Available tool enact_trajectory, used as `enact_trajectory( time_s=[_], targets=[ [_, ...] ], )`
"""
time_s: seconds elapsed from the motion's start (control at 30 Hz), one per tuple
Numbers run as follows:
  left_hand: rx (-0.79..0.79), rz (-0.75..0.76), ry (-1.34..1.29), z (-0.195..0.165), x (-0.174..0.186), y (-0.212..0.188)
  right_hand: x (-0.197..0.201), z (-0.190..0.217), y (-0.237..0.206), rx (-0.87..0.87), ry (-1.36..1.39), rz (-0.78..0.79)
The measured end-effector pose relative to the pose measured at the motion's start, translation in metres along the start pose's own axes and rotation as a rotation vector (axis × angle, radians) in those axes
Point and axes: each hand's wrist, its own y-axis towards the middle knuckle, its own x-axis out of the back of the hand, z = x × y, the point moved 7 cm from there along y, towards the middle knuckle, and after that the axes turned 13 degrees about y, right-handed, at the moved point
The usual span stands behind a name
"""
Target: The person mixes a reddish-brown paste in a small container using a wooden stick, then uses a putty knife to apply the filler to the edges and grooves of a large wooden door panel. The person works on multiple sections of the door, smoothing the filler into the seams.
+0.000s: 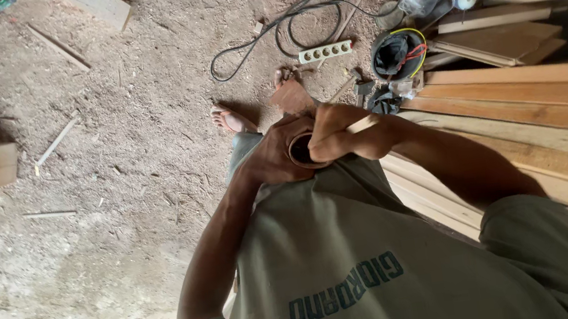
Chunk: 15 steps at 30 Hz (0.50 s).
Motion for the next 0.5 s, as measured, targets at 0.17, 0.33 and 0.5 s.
enact_trajectory(
  time_s=[0.17,0.33,0.5],
  targets=[
    [-0.064,-0.120,0.060,-0.010,0.016,0.006,0.002,0.015,0.001,0.356,0.081,-0.095],
    [-0.079,-0.181,0.034,-0.010,0.019,0.009,0.020,0.006,-0.023,0.220,-0.158,-0.188],
    [-0.090,-0.349,-0.043,-0.007,0.032,0.001,0.062,0.054,-0.078,0.647,0.229,-0.395]
  ],
)
